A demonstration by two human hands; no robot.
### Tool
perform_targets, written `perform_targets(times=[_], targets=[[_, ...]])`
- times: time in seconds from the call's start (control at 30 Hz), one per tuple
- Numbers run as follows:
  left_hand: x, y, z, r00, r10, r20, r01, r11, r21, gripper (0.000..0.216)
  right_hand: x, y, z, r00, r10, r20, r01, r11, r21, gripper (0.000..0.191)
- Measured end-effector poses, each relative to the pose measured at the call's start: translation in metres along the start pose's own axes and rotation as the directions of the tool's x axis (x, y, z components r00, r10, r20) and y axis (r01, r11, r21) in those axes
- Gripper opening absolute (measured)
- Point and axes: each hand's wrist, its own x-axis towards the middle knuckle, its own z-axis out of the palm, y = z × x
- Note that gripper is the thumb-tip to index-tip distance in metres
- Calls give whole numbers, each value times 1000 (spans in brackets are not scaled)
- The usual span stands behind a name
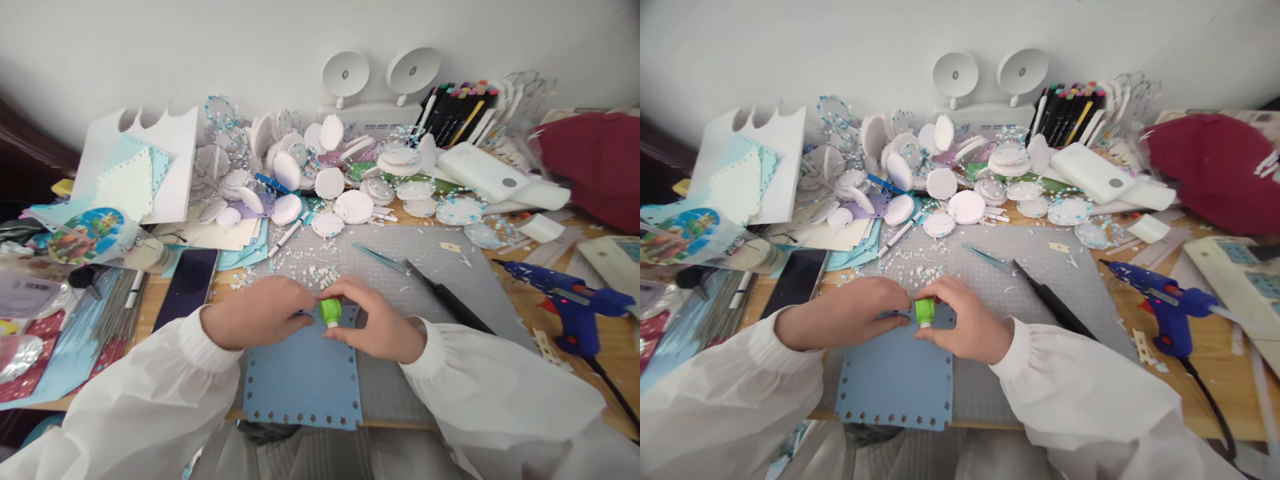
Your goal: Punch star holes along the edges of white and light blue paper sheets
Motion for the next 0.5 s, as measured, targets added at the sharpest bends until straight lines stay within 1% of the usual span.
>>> perform_targets(times=[0.13,0.2,0.4,0.5], targets=[[0,0,2,1000,9,-7,-9,1000,11,13,-1,0,1,999,50,2,-50,999,13,38],[0,-1,2,1000,18,-16,-18,1000,13,13,-1,0,2,999,51,-8,-51,999,10,37],[0,-6,6,998,30,-62,-31,1000,-5,17,0,0,4,1000,-16,-23,14,997,-82,35],[-4,-7,5,995,14,-97,-21,997,-72,14,-1,1,5,996,-76,-39,71,990,-122,33]])
